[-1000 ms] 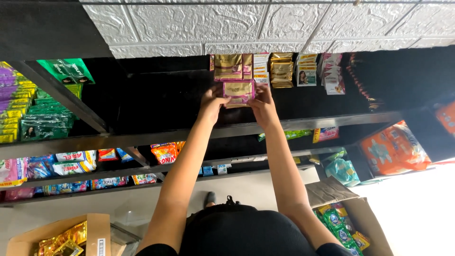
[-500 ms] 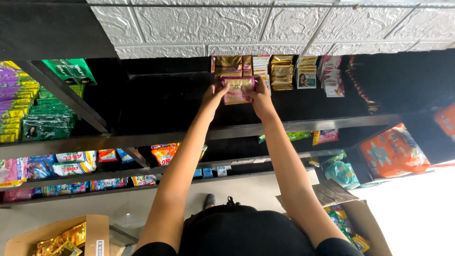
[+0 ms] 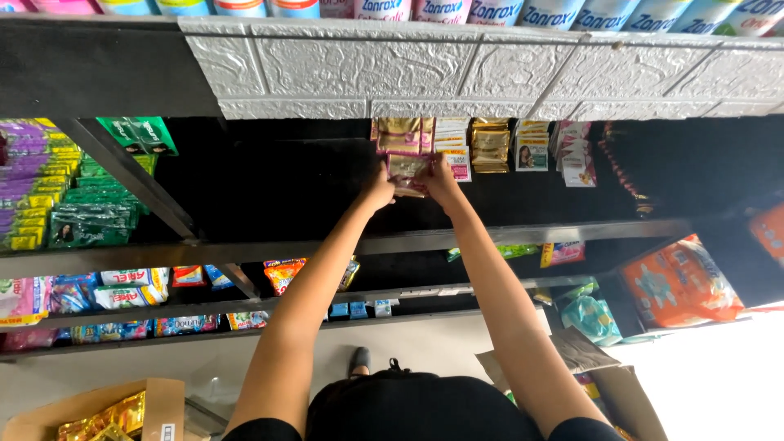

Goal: Taking various sachet products off store shelves and placing them into a cardboard box.

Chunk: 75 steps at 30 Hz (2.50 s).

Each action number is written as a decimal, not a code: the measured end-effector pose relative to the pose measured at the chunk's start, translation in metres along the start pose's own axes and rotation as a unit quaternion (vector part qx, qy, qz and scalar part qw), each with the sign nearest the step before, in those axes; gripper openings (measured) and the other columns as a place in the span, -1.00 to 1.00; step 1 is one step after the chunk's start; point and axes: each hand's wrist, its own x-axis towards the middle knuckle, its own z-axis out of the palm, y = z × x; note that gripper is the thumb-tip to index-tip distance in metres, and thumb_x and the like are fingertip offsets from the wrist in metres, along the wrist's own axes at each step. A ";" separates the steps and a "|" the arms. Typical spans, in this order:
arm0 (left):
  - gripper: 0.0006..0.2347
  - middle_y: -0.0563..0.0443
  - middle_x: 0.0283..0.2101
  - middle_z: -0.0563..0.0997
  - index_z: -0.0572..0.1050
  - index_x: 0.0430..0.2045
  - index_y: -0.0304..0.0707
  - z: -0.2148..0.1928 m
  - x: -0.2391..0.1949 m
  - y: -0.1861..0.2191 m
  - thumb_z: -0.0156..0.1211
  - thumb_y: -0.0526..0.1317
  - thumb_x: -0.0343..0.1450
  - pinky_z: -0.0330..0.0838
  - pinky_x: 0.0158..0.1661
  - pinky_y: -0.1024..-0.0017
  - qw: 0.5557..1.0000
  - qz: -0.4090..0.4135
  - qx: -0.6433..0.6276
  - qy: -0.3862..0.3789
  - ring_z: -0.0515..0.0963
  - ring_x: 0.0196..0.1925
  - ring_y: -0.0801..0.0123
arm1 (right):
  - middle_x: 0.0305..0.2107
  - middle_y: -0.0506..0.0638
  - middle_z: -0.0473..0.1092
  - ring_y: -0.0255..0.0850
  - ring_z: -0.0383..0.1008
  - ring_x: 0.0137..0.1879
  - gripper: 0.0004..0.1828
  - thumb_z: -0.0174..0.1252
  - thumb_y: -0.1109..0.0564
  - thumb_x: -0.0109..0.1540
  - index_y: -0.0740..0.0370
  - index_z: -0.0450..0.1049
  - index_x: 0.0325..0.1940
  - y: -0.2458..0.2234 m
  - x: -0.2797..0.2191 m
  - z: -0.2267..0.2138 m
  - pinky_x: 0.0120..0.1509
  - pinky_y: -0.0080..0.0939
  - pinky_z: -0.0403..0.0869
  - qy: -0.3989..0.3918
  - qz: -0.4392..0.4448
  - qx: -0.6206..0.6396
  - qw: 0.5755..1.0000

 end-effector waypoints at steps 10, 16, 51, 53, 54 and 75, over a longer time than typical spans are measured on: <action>-0.50 -0.39 0.30 0.37 0.23 0.35 -0.09 -0.023 0.087 -0.037 0.06 -0.15 0.44 0.30 0.25 0.04 0.923 0.033 0.379 0.057 0.40 0.29 -0.25 | -0.35 0.09 0.44 -0.16 0.51 -0.41 -0.46 0.28 0.23 0.15 0.20 0.16 0.11 0.100 0.069 0.044 -0.49 -0.14 0.51 -0.129 0.030 -0.014 0.991; -0.61 -0.28 0.20 0.53 0.37 0.20 -0.05 0.002 0.215 -0.098 -0.07 0.06 0.52 0.38 0.18 0.04 0.938 0.130 0.280 0.159 0.49 0.23 -0.18 | -0.34 0.14 0.49 0.01 0.53 -0.28 -0.53 0.32 0.09 0.12 0.17 0.26 0.00 0.150 0.134 0.073 -0.25 -0.03 0.53 -0.085 -0.168 -0.061 0.980; -0.62 -0.32 0.23 0.36 0.45 -0.02 -0.26 0.010 0.072 -0.057 0.27 -0.16 0.30 0.38 0.20 0.06 0.858 0.183 0.478 0.040 0.40 0.25 -0.18 | 0.34 0.18 0.08 0.25 0.08 0.38 -0.22 0.26 -0.15 0.22 -0.09 0.18 0.50 0.037 0.017 0.024 0.31 0.65 -0.05 -0.286 -0.079 -0.346 0.890; -0.61 -0.36 0.17 0.38 0.43 -0.03 -0.31 0.025 0.044 -0.048 0.27 -0.15 0.30 0.37 0.14 0.00 0.862 0.192 0.466 0.055 0.38 0.20 -0.26 | 0.27 0.23 0.16 0.27 0.14 0.37 -0.27 0.25 -0.06 0.18 0.03 0.23 0.42 0.069 0.008 0.021 0.35 0.43 0.13 -0.269 -0.129 -0.267 0.916; -0.60 -0.41 0.11 0.40 0.41 -0.03 -0.35 0.033 0.032 -0.039 0.28 -0.13 0.30 0.36 0.08 -0.05 0.863 0.214 0.451 0.082 0.36 0.14 -0.34 | 0.20 0.28 0.24 0.28 0.21 0.35 -0.32 0.24 0.03 0.15 0.14 0.29 0.35 0.085 0.004 0.017 0.40 0.20 0.31 -0.232 -0.188 -0.193 0.935; -0.51 -0.24 0.09 0.40 0.42 -0.06 -0.29 0.094 -0.027 0.028 0.44 0.00 0.27 0.47 0.01 0.05 0.841 0.247 0.481 -0.002 0.45 0.16 -0.13 | 0.28 0.09 0.23 0.06 0.27 0.36 -0.31 0.23 0.18 0.07 0.13 0.32 0.31 0.054 0.012 -0.104 0.28 0.08 0.43 -0.124 -0.204 -0.408 0.881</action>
